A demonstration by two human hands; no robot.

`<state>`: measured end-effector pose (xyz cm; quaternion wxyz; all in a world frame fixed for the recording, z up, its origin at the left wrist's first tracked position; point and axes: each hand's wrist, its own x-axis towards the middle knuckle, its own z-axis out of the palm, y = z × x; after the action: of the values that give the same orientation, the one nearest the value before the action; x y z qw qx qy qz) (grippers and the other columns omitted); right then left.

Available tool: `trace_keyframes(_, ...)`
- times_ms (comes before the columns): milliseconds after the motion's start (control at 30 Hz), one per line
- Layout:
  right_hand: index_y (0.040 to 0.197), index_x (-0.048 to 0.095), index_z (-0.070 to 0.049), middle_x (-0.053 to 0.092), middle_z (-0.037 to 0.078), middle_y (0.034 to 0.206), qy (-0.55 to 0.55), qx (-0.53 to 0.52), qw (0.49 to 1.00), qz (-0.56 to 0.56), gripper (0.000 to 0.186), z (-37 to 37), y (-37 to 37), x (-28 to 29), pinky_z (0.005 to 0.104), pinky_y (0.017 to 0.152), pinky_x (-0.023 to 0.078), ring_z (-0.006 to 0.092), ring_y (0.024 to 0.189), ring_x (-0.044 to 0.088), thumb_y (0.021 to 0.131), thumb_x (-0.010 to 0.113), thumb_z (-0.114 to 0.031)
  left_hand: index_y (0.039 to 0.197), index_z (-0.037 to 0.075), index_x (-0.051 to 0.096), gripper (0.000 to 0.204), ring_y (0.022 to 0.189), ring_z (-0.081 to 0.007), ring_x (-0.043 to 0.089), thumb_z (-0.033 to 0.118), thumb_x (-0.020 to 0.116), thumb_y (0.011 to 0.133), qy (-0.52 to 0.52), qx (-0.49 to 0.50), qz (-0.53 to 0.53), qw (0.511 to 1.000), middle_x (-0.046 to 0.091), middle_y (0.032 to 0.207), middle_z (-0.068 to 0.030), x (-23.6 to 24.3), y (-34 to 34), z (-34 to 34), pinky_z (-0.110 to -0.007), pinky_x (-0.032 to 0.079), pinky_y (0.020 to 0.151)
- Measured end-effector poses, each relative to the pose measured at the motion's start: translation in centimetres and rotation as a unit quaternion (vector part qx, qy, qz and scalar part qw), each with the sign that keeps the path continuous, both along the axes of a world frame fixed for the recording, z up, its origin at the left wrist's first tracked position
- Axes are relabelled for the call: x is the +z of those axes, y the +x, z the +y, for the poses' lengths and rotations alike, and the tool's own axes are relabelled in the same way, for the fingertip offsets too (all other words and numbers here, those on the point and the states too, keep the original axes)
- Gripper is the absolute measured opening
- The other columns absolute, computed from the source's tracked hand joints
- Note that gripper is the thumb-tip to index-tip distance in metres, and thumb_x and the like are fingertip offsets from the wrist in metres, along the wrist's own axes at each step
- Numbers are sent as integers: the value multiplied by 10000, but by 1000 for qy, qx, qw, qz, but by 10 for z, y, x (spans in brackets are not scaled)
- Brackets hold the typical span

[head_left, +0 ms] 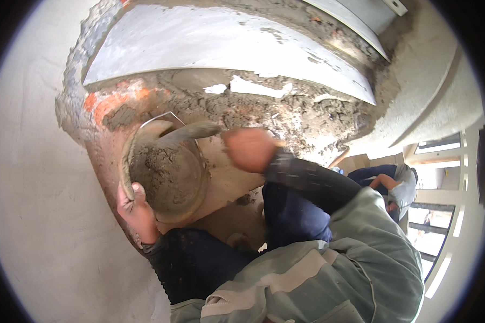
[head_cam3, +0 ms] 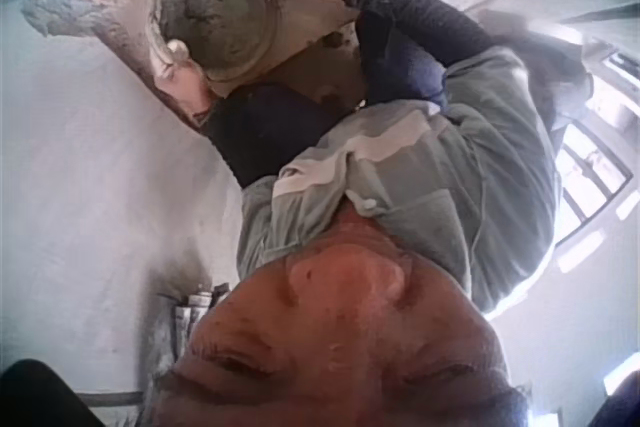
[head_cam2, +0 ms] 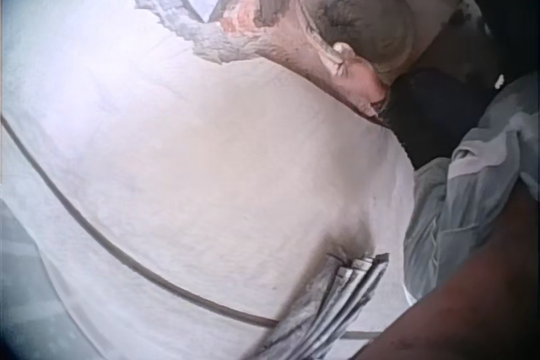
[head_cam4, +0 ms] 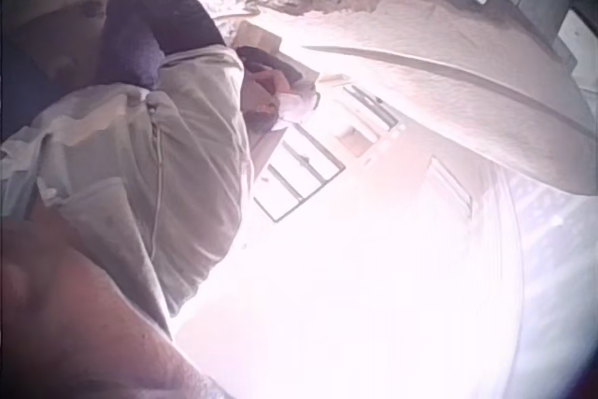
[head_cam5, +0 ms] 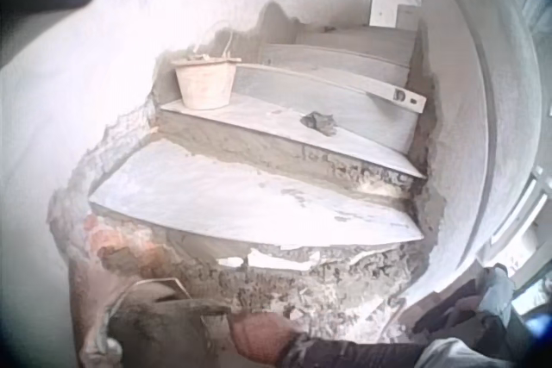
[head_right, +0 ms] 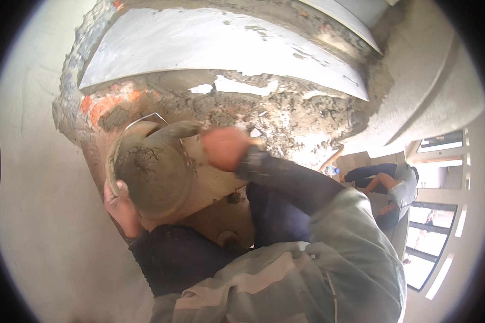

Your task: The person installs tiles on a concrete staircase by applying mortar with a trowel, placing tiles, leveling them with a spirit level, and tapping them into place with a rubber mallet.

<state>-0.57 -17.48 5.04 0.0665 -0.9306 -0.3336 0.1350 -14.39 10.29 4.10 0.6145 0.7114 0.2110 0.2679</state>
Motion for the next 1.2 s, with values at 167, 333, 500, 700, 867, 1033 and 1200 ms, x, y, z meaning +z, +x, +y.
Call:
trace_keyframes(167, 759, 680, -28, 668, 211, 730, 210, 61, 975, 47, 192, 59, -7, -48, 497, 687, 548, 416, 752, 670, 731, 644, -214, 1218, -73, 613, 387, 905, -107, 549, 221, 664, 970, 81, -65, 22, 994, 650, 999, -19, 10, 35, -6, -266, 445, 819)
trace_keyframes(333, 750, 727, -3, 679, 261, 812, 263, 4, 943, 205, 226, 102, -64, -42, 494, 763, 557, 428, 826, 683, 692, 643, -204, 1308, -57, 547, 693, 1108, -320, 592, 551, 545, 975, 188, -45, 163, 967, 620, 1245, -224, -4, 23, 59, -427, 451, 977)
trace_keyframes(500, 796, 767, -62, 719, 144, 782, 245, 114, 956, 116, 179, 140, -78, -64, 437, 716, 581, 338, 788, 718, 713, 667, -186, 1392, -72, 479, 719, 1239, -350, 506, 520, 525, 987, 268, -87, 166, 945, 505, 1392, -264, -10, 16, 117, -436, 380, 1071)
trace_keyframes(700, 810, 789, -124, 738, 31, 750, 205, 271, 939, -57, 157, 160, -72, -94, 411, 678, 582, 271, 746, 727, 774, 666, -216, 1414, -17, 479, 708, 1216, -395, 512, 547, 472, 986, 689, -225, 19, 688, 515, 1361, -286, -49, 51, 216, -446, 409, 1027)
trace_keyframes(867, 833, 768, -85, 735, 58, 750, 328, 195, 924, 30, 189, 144, -51, -126, 424, 672, 578, 280, 738, 725, 798, 619, -195, 1391, -40, 499, 635, 1204, -350, 533, 485, 416, 1044, 335, -199, 244, 888, 557, 1320, -269, 16, 107, 96, -387, 418, 1018)
trace_keyframes(1033, 865, 740, -35, 725, 96, 735, 300, 157, 941, 21, 228, 79, -59, -56, 422, 685, 578, 299, 702, 714, 820, 605, -213, 1379, -101, 479, 628, 1216, -313, 525, 431, 458, 1046, 218, -226, 234, 920, 549, 1343, -246, 9, 115, 115, -380, 388, 1053)
trace_keyframes(1200, 1019, 693, -18, 706, 226, 907, 406, -259, 807, 341, 385, -14, -80, -8, 473, 821, 549, 401, 884, 685, 834, 639, -352, 1314, -131, 519, 601, 1162, -276, 526, 406, 478, 1047, 330, -156, 194, 910, 590, 1261, -216, 16, 113, 101, -379, 385, 1041)
